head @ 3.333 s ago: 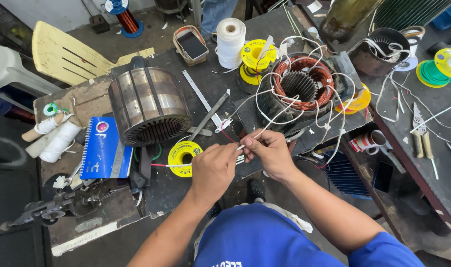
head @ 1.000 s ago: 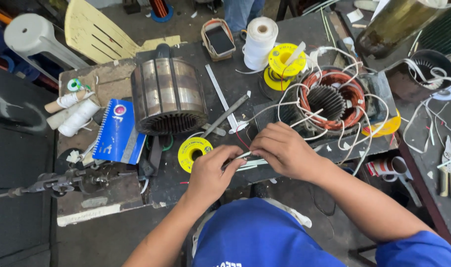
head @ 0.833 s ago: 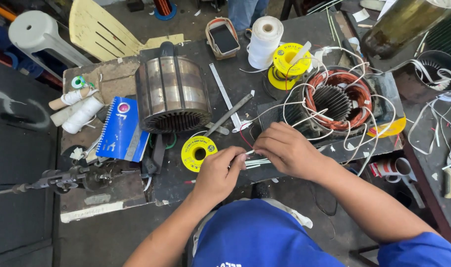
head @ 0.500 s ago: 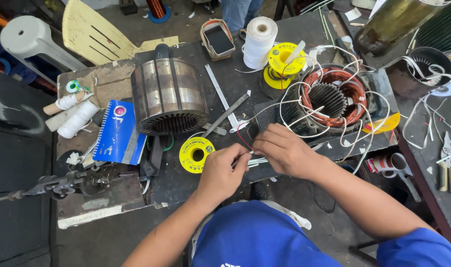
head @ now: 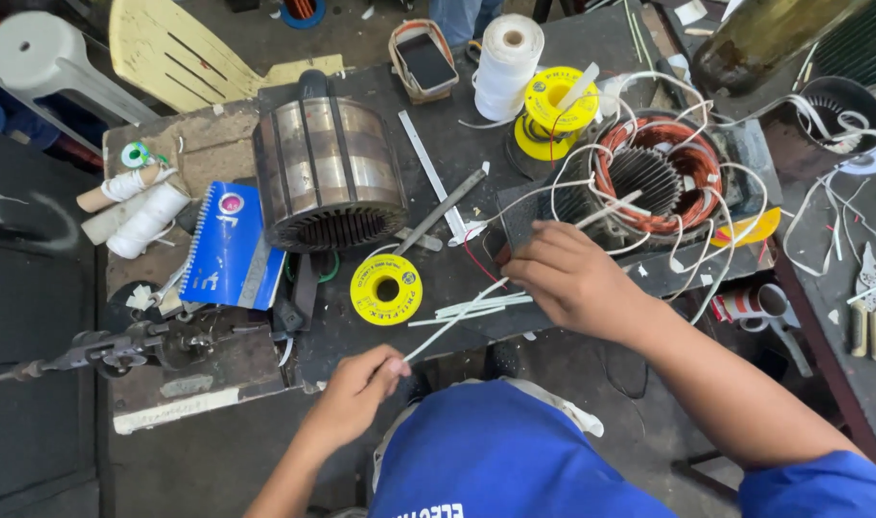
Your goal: Connecting and organizing wires on an electric motor stator at a workbench.
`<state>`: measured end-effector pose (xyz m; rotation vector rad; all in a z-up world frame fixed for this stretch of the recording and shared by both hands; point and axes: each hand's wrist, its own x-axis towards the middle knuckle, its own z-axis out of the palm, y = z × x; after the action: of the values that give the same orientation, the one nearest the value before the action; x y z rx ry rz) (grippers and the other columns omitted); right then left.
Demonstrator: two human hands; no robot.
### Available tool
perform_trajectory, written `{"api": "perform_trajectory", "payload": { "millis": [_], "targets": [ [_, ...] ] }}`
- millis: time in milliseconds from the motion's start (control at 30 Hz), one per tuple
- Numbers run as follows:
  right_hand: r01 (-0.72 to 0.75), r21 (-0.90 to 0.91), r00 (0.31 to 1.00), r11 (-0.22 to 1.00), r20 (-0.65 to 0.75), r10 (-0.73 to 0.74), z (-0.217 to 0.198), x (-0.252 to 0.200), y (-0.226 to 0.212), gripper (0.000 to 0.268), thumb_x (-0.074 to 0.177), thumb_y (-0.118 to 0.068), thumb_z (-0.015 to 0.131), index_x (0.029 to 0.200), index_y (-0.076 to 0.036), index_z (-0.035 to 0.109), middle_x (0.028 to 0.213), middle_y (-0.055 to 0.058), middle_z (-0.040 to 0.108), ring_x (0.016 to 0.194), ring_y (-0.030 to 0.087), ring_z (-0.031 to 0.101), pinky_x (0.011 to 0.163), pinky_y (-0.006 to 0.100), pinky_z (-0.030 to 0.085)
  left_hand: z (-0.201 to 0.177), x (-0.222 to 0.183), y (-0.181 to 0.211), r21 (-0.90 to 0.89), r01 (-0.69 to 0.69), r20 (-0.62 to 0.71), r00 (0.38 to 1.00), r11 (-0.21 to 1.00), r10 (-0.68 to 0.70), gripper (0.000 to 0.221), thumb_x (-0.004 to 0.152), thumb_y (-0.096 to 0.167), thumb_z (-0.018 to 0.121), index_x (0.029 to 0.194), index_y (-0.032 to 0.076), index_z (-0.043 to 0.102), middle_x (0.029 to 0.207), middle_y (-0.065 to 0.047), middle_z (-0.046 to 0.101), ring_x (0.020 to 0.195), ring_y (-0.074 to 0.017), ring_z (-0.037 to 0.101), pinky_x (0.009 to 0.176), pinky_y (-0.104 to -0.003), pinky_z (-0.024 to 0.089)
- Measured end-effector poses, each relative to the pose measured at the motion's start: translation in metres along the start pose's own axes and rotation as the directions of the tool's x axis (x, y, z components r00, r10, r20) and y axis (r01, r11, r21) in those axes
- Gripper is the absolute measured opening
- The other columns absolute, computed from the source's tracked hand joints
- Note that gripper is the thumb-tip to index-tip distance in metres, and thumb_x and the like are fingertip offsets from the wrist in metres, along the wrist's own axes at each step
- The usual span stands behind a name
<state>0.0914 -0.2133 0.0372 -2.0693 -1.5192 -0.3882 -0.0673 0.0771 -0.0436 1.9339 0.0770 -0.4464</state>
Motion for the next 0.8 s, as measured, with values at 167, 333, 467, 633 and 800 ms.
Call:
{"api": "perform_trajectory", "payload": {
  "millis": [167,333,467,633,800],
  "targets": [
    [0.132,-0.132,0.990,0.982,0.073,-0.124,0.034,0.004,-0.039,0.022,0.099,-0.014,0.052,0.114,-0.001,0.062,0.102,0.015,0.062,0.096,0.030,0.062,0.106,0.051,0.044,0.020,-0.022,0.003,0.110,-0.060,-0.169,0.983,0.992,0.078,0.023,0.100,0.026,0.050,0.087,0.012,0.064,0.069,0.000,0.066,0.064,-0.0154,0.062,0.060,-0.032,0.046],
    [0.190,-0.225,0.976,0.956,0.145,-0.160,0.058,0.005,-0.048,0.024,0.104,-0.029,0.051,0.100,-0.006,0.056,0.083,0.006,0.048,0.071,0.025,0.046,0.068,0.035,0.037,0.018,-0.024,-0.006,0.129,-0.070,-0.163,0.982,0.989,0.091,0.027,0.100,0.036,0.048,0.090,0.012,0.057,0.068,-0.001,0.064,0.060,-0.0161,0.061,0.059,-0.034,0.046],
    [0.170,-0.310,0.976,0.935,0.186,-0.115,0.066,0.005,-0.043,0.031,0.105,-0.037,0.050,0.088,-0.012,0.049,0.080,0.004,0.047,0.068,0.023,0.044,0.062,0.036,0.033,0.004,-0.005,-0.023,0.387,-0.401,-0.183,0.849,0.830,0.496,0.036,0.104,0.030,0.042,0.076,0.008,0.046,0.074,-0.006,0.050,0.070,-0.0217,0.047,0.062,-0.037,0.037],
    [0.116,-0.333,0.993,0.936,0.024,-0.115,0.089,-0.001,-0.035,0.039,0.104,-0.044,0.042,0.087,-0.011,0.057,0.072,0.004,0.045,0.064,0.025,0.046,0.061,0.037,0.040,-0.005,0.023,-0.039,0.467,-0.574,-0.211,0.667,0.673,0.715,0.055,0.098,0.053,0.051,0.058,0.017,0.040,0.052,-0.001,0.034,0.047,-0.0245,0.047,0.045,-0.032,0.041],
    [0.214,-0.275,0.976,0.937,0.026,-0.215,0.096,-0.008,-0.029,0.041,0.104,-0.041,0.042,0.073,-0.016,0.051,0.061,0.002,0.045,0.054,0.022,0.050,0.048,0.035,0.040,-0.001,0.028,-0.034,0.271,-0.713,-0.293,0.579,0.647,0.761,0.058,0.099,0.027,0.056,0.046,0.016,0.035,0.039,-0.003,0.034,0.033,-0.0275,0.041,0.035,-0.029,0.036]
  ]
}}
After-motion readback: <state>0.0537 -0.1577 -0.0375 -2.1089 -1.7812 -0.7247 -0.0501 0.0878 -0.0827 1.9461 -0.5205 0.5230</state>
